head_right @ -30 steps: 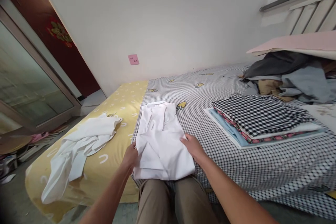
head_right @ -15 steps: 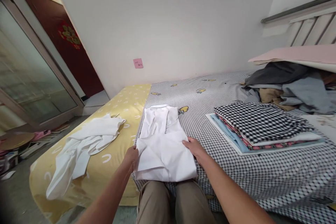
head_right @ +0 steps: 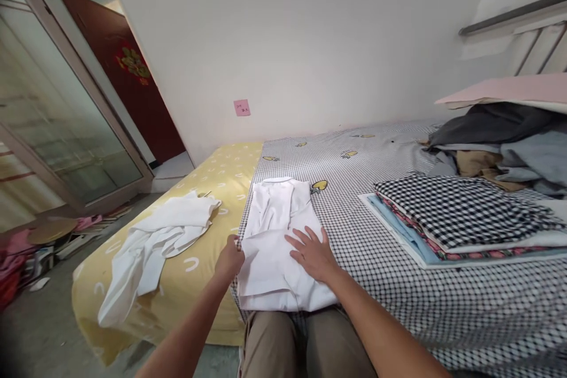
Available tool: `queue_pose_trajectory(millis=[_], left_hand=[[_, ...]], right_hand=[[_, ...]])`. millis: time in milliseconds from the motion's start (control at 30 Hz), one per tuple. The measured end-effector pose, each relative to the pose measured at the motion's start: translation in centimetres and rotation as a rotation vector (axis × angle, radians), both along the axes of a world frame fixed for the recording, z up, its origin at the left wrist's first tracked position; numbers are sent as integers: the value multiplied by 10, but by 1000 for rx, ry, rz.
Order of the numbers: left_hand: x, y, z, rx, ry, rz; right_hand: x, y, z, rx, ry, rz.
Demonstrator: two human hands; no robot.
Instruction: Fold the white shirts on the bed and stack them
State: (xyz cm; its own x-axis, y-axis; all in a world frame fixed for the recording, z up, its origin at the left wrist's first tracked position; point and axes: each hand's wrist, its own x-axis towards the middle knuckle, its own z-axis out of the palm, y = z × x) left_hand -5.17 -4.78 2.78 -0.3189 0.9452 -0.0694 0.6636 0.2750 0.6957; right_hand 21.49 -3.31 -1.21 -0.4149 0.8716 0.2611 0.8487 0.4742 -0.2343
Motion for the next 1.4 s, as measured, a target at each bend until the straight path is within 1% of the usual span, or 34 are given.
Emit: queue_pose_trajectory(millis=[67, 133, 200, 267, 300, 333, 400, 467, 533, 667, 767, 833, 900, 967, 1000, 1033, 1100, 1200, 1300, 1400], left_hand=[[-4, -4, 8, 71, 150, -93], [-8, -8, 11, 137, 265, -223], [-12, -9, 12, 244, 437, -440], [-16, -8, 14, 353, 642, -699], [-18, -6, 17, 365, 708, -805], [-19, -3, 20, 336, 732, -873], [-17, 7, 29, 204, 675, -905], [-10, 20, 38, 104, 619, -870], [0, 36, 43, 75, 601, -791], [22, 68, 41, 32, 532, -551], [32, 83, 43, 60, 472, -391], [32, 86, 50, 122, 439, -294], [27, 82, 58, 202, 414, -225], [18, 69, 62, 282, 401, -193], [13, 60, 62, 313, 395, -185], [8, 50, 59, 336, 388, -180], [-5, 29, 46, 354, 360, -169], [-24, 6, 17, 341, 279, -161], [-40, 0, -7, 335, 200, -169], [-44, 6, -19, 330, 152, -185]], right_hand=[[-1, 3, -10, -64, -13, 11], [0, 7, -16, -79, -6, 12], [2, 9, -18, -82, 6, 18], [2, 10, -18, -82, 24, 16], [2, 10, -18, -84, 34, 15], [2, 10, -17, -88, 44, 15], [1, 9, -16, -100, 65, 16], [0, 9, -14, -119, 78, 15], [-1, 9, -13, -140, 78, 8], [-1, 9, -9, -174, 65, 0], [-1, 8, -7, -192, 57, 5], [-2, 8, -6, -196, 52, 6], [-2, 9, -7, -198, 48, 2], [-1, 10, -9, -199, 46, -2], [-1, 11, -10, -196, 47, -5], [-1, 11, -12, -188, 51, -6], [-1, 13, -16, -167, 62, -1], [-1, 14, -19, -150, 65, 1], [-1, 15, -22, -135, 57, -8], [-2, 16, -25, -106, 56, -12]])
